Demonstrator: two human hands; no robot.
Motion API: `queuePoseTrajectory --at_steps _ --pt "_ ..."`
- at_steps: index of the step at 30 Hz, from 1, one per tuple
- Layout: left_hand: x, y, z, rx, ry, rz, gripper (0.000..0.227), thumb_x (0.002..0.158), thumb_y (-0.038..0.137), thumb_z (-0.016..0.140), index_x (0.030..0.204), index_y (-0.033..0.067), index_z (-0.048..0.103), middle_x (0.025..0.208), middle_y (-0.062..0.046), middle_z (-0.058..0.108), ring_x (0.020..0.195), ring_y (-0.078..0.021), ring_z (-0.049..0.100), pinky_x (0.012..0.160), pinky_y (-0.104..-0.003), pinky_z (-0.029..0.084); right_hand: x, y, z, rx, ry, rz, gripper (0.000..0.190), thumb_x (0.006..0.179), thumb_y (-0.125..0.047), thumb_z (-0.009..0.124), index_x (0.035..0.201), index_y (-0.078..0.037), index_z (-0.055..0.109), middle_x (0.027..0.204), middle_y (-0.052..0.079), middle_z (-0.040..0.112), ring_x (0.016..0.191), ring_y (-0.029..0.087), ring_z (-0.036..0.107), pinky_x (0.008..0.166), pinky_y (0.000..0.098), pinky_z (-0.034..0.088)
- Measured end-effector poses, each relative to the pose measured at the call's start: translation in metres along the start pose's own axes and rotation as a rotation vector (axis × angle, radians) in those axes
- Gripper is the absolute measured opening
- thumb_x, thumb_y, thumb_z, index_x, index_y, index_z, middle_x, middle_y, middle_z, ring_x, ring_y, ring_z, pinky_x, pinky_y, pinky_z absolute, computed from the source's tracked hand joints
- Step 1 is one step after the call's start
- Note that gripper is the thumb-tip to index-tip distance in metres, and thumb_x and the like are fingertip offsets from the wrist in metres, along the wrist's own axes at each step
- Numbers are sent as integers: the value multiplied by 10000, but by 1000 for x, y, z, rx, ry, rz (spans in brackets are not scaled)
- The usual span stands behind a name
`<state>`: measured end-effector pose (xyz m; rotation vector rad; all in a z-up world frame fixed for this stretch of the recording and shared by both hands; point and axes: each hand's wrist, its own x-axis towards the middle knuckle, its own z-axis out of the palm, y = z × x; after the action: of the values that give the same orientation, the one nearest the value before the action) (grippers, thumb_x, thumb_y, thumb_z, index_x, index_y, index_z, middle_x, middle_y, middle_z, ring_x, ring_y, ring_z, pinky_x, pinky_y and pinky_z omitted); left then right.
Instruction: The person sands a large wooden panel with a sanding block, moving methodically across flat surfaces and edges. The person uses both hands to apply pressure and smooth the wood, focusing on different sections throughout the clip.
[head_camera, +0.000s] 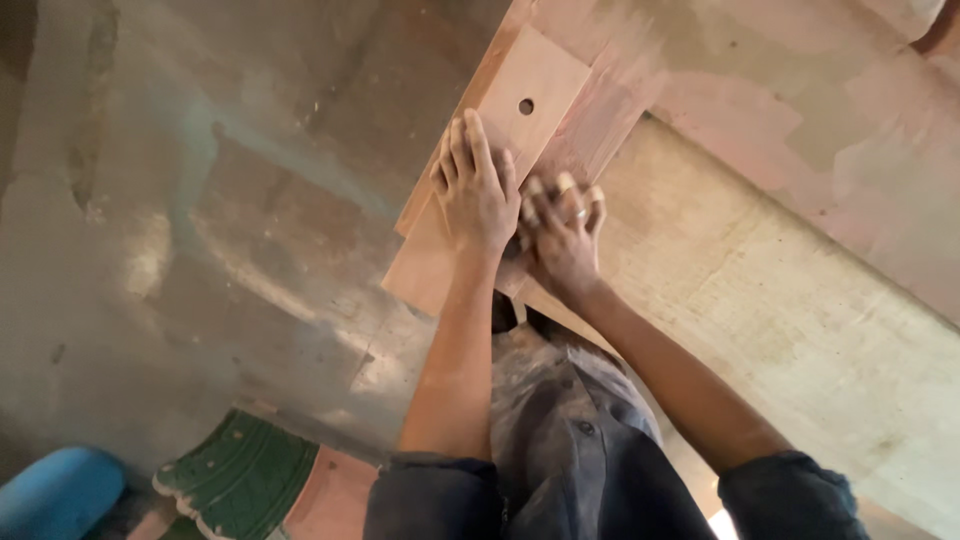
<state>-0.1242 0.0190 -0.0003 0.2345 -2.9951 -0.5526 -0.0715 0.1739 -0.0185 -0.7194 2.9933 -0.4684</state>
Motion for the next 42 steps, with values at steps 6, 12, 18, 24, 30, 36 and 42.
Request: queuePoseTrajectory --at_steps 6,12,18,24,30,36,42 --pt "4 3 0 -42 20 15 625 1089 338 489 1594 24 299 1543 -221 468 1436 -384 457 1159 -498 386 2 24 -6 -95 -124 53 587 1000 -317 729 1554 -263 541 1664 35 402 1528 386 207 1147 741 90" --pt "1 4 3 -53 -11 -29 630 1068 345 504 1587 44 310 1544 -212 465 1418 -370 467 1140 -490 384 -2 31 8 -125 -215 -10 642 906 -391 683 1520 -292 522 1603 124 399 1464 422 298 1043 834 73" --pt "1 1 0 -47 11 -1 632 1080 337 501 1596 35 297 1541 -203 464 1437 -365 455 1173 -491 382 -10 26 4 -104 -36 -19 524 1065 -432 657 1565 -311 554 1610 90 414 1511 403 280 1163 801 84" --pt "-4 1 -1 -61 3 -12 621 1092 345 493 1594 36 297 1542 -199 466 1443 -363 454 1169 -492 380 -3 25 -3 -115 -182 157 542 1008 -453 642 1523 -300 567 1619 137 334 1519 451 171 1112 814 57" --pt "0 1 1 -31 20 -9 608 1094 344 477 1592 46 295 1544 -195 475 1421 -362 472 1153 -492 392 5 29 -4 -63 -237 64 431 1100 -498 558 1512 -373 534 1676 149 245 1557 447 85 1133 827 3" --pt "0 2 0 -36 26 -4 614 1096 349 477 1594 41 292 1531 -196 482 1418 -366 476 1151 -493 400 11 28 -17 2 -324 28 523 994 -496 563 1489 -337 508 1611 172 258 1501 480 103 1090 842 -8" --pt "-2 2 3 -5 31 -6 607 1104 343 479 1598 44 291 1539 -184 484 1426 -357 474 1152 -494 402 13 21 -21 -29 -298 245 529 1022 -433 538 1541 -354 478 1678 140 301 1560 442 156 1131 814 -4"
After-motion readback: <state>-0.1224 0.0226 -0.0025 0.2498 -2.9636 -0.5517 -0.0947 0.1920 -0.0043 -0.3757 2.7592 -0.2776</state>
